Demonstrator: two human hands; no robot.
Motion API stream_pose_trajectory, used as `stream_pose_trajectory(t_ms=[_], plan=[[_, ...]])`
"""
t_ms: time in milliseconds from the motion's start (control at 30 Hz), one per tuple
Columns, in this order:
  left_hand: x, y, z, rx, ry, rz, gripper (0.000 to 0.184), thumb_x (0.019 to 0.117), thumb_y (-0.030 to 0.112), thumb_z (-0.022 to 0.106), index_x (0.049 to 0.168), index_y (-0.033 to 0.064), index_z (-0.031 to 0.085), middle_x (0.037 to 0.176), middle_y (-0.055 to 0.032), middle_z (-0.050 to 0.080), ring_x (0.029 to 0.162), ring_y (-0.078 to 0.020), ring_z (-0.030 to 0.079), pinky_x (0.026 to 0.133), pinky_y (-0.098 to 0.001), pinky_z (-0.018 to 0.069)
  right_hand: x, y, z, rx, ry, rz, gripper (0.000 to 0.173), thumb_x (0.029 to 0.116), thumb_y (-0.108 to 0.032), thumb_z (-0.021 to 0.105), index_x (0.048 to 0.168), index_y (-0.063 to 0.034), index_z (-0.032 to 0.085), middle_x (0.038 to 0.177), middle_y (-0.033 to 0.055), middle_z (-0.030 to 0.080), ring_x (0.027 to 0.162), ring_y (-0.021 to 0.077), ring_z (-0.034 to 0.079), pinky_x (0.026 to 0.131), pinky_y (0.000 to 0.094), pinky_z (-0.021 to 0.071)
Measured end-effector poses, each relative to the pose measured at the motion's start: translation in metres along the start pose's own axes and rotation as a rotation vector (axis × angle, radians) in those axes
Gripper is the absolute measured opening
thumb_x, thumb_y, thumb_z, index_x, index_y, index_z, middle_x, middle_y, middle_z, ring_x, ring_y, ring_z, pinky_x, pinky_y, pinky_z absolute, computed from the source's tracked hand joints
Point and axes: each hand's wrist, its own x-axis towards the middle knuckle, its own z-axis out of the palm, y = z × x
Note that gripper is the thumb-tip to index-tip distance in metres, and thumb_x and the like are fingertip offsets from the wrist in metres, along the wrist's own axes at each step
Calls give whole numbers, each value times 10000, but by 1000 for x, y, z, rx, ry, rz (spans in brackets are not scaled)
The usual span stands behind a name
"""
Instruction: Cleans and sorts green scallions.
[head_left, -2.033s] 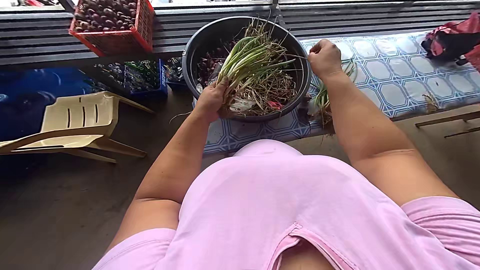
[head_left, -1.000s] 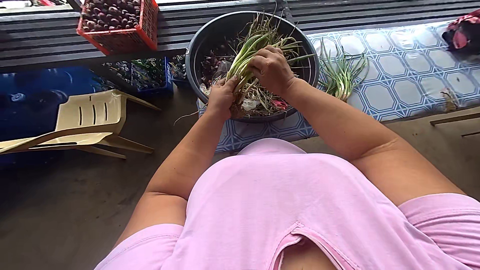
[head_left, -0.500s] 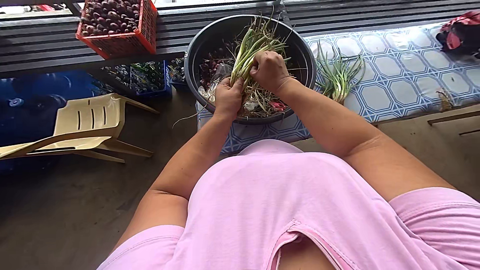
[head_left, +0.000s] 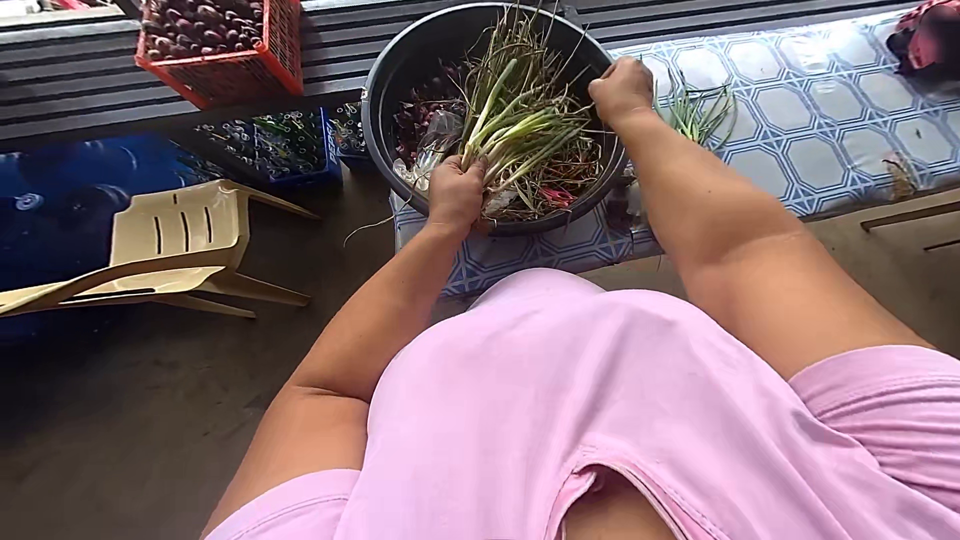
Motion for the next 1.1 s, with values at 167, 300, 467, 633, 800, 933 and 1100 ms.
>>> stream_pose_trajectory(t_ms=[167, 300, 467, 633, 800, 933, 1100], plan=[[3, -11, -8, -77, 57, 12, 272, 1053, 276, 566, 1086, 18, 647, 878, -84, 659, 790, -161, 656, 771, -409, 559, -10, 1, -6, -31, -83, -204, 309, 960, -189, 616, 1191, -3, 703, 1245, 239, 675, 1229, 403, 616, 1037, 629, 457], [5, -8, -14, -83, 124, 76, 269, 1063, 270, 548, 1085, 20, 644, 865, -63, 651, 789, -129, 647, 784, -374, 550, -20, 6, 7, -83, -196, -249, 273, 990, -154, 587, 1204, -29, 701, 1263, 216, 675, 1249, 388, 609, 1048, 616, 453], [7, -17, -17, -173, 127, 85, 263, 1069, 274, 540, 1063, 33, 645, 847, -48, 651, 776, -122, 654, 766, -362, 563, -19, 28, 17, -247, -306, -317, 313, 982, -93, 584, 1269, -47, 702, 1314, 250, 649, 1285, 460, 573, 1042, 706, 422], [4, -18, -13, -45, 95, 153, 283, 1065, 278, 539, 1105, 17, 642, 870, -71, 663, 794, -138, 661, 792, -387, 559, -49, -7, 18, 25, 3, -762, 264, 1014, -165, 571, 1162, -55, 760, 1191, 141, 738, 1190, 333, 653, 1058, 528, 463], [-8, 0, -12, 215, 70, 239, 319, 1074, 290, 507, 1179, 17, 635, 946, -124, 676, 880, -208, 667, 853, -460, 534, -55, -27, 34, -88, -89, -843, 281, 1030, -234, 566, 1123, -58, 765, 1185, 144, 734, 1213, 345, 632, 1033, 568, 435], [-11, 3, -15, 332, 70, 297, 318, 1077, 288, 507, 1211, 23, 621, 987, -149, 696, 919, -258, 692, 866, -496, 540, -59, -36, 29, -141, -226, -813, 253, 1022, -201, 579, 1150, -79, 760, 1196, 143, 728, 1225, 345, 623, 1046, 587, 418], [-11, 7, -16, 432, 60, 336, 322, 1079, 281, 494, 1205, 13, 619, 1041, -170, 692, 970, -303, 687, 894, -534, 523, -61, -42, 27, -105, -214, -822, 217, 990, -177, 591, 1059, -56, 757, 1129, 135, 737, 1163, 318, 652, 1018, 572, 437]])
